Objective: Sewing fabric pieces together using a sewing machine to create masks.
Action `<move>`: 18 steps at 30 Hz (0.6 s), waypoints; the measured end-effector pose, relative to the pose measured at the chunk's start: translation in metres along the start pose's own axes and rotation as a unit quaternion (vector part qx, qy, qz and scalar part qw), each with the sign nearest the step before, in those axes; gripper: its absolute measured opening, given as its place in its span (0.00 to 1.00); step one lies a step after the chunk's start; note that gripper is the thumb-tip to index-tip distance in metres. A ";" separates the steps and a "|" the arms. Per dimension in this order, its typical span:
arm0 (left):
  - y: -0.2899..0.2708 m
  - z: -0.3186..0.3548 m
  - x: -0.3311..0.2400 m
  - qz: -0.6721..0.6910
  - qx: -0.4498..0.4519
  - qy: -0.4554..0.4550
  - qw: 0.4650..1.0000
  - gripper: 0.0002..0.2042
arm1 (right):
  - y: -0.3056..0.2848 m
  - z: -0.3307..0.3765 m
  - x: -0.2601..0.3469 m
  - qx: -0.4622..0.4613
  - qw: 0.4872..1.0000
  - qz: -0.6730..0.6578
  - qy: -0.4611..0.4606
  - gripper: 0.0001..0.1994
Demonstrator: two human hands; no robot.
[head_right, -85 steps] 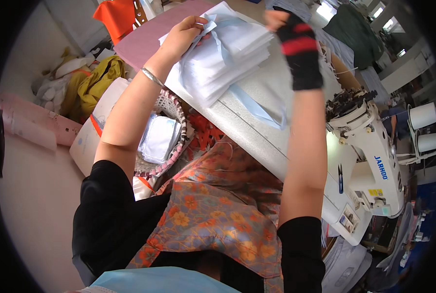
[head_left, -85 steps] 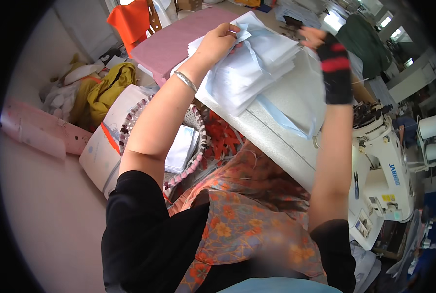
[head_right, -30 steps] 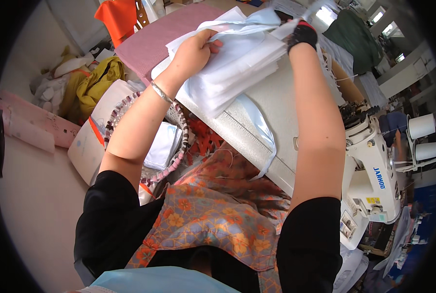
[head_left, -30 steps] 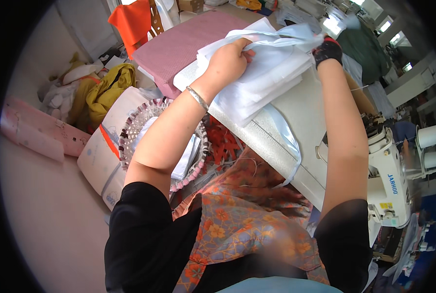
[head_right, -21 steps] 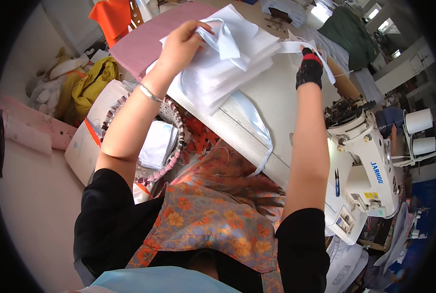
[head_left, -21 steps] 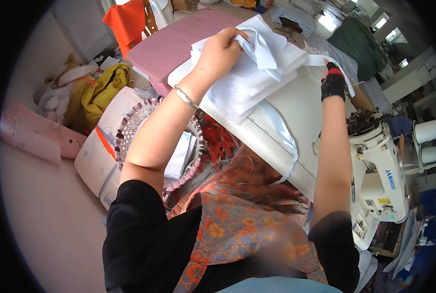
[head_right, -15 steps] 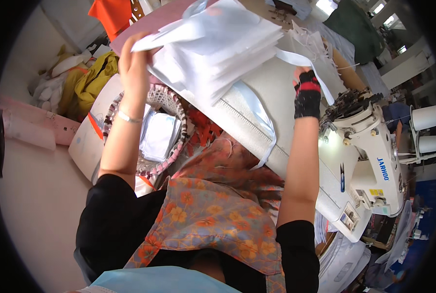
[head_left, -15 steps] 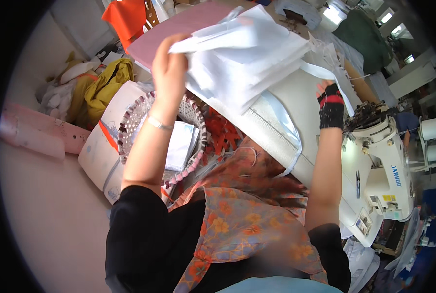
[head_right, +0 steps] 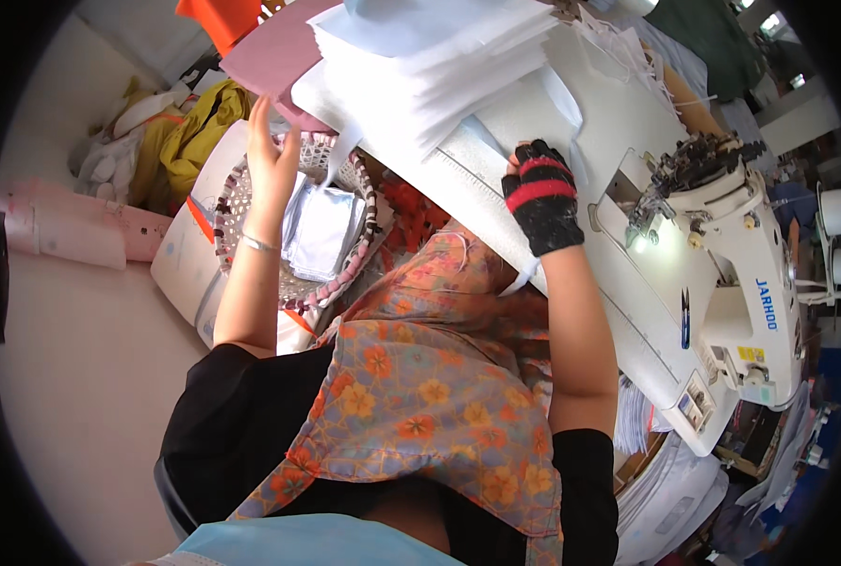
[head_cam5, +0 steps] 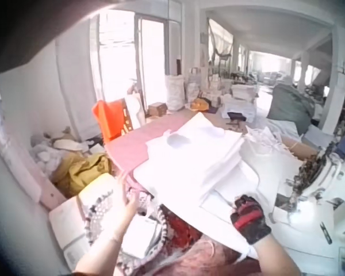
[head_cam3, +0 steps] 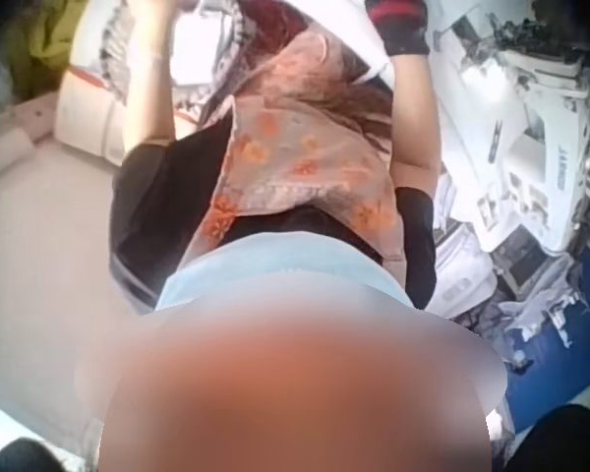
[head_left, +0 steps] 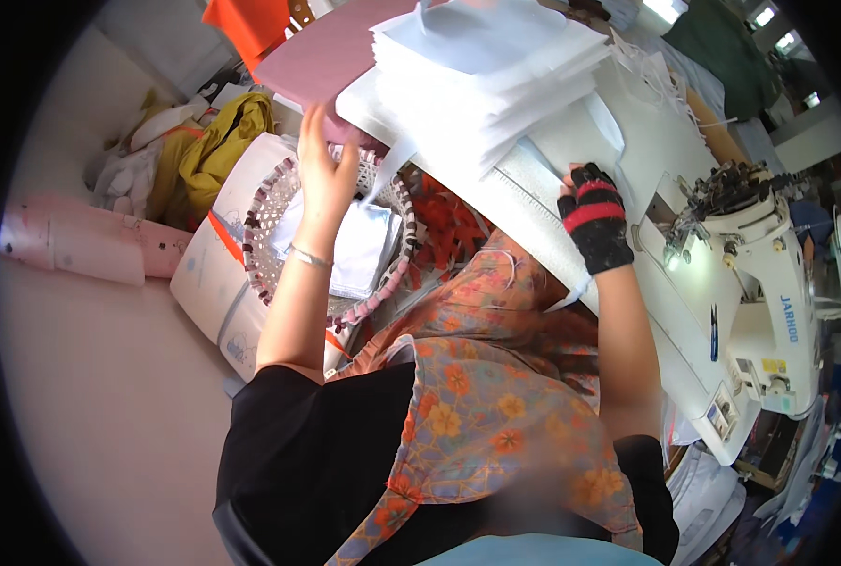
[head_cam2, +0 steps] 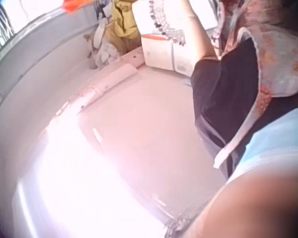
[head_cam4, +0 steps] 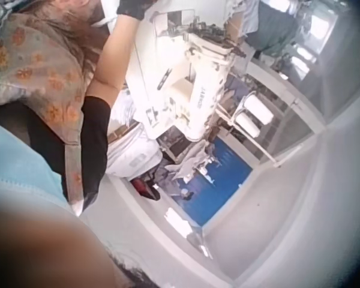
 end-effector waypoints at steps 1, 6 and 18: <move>0.004 -0.009 -0.023 0.016 0.000 0.067 0.998 0.29 | 0.005 -0.002 -0.008 0.024 0.999 0.018 0.034 0.08; 0.033 0.015 -0.042 0.294 0.091 -0.258 0.916 0.25 | -0.008 -0.019 -0.039 -0.039 0.995 0.086 0.021 0.08; 0.060 0.086 -0.095 0.543 0.111 -0.481 0.679 0.29 | 0.041 -0.077 -0.114 0.071 0.990 0.007 0.122 0.36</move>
Point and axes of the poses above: each hand's wrist, its own z-axis away from the middle knuckle, its own y-axis out of the palm, x = y × z, the point moved 7 cm from there along -z, towards the middle knuckle, and after that the axes turned 8 degrees about -x, right-handed, at the moved point
